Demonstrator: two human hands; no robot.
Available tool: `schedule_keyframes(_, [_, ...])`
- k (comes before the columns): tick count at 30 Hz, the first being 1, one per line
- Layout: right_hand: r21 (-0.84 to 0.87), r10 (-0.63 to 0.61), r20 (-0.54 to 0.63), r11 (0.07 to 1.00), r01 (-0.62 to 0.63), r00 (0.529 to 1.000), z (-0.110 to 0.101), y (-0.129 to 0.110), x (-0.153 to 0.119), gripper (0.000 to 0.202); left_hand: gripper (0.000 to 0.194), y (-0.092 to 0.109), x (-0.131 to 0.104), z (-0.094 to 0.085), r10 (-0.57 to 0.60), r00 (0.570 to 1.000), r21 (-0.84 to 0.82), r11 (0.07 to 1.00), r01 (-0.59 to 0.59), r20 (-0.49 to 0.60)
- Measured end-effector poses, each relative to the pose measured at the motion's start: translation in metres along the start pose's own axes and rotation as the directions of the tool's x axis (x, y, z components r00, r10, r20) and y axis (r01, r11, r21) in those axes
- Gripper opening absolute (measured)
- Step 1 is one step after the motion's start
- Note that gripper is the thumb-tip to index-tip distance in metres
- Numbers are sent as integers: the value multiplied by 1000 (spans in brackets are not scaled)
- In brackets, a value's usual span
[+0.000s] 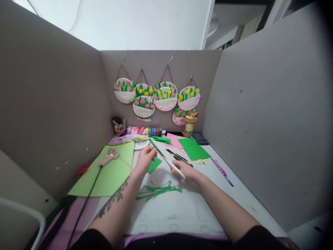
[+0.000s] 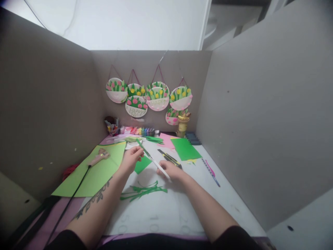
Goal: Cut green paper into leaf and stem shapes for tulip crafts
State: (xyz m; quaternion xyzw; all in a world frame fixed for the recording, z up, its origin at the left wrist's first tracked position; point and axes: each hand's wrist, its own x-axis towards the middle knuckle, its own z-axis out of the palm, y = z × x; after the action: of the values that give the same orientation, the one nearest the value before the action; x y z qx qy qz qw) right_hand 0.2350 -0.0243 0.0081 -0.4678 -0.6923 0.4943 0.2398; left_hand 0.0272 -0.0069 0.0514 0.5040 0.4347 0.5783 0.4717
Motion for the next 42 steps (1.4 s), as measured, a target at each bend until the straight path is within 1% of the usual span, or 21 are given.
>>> schedule_keyframes(7, [51,-16,-10,999,16,1000,2,-1,-1,11,22,-1,0,0,0,1000,34,999,-1,21])
schedule_keyframes(13, [91,40,-18,995,-38,999,3,-1,0,9,22,-3,2,-1,-17,1000,45,999,17,14])
schedule_keyframes(15, [81,45,-21,996,-43,999,3,-2,-1,8,24,-2,3,-2,-22,1000,50,999,22,-4])
schedule_keyframes(19, [42,45,-24,998,-44,999,4,-3,-2,7,24,0,6,-5,-11,997,79,997,16,-75])
schedule_keyframes(21, [31,51,-23,998,-50,998,4,-2,-1,7,23,1,7,-7,-5,996,89,996,12,-87])
schedule_keyframes(26, [12,29,-3,1000,-29,1000,5,-3,-1,7,22,1,5,-6,23,998,68,997,-19,-61])
schedule_keyframes(31, [36,-5,-4,999,5,1000,6,-4,-2,9,21,1,2,-2,21,999,68,998,-18,-45])
schedule_keyframes(37, [6,0,4,1000,-1,1000,6,0,0,8,22,1,1,-3,26,999,63,998,-23,-36])
schedule_keyframes(42, [38,11,12,999,-12,1000,5,-2,-1,9,23,0,2,-3,34,999,62,998,-33,-17])
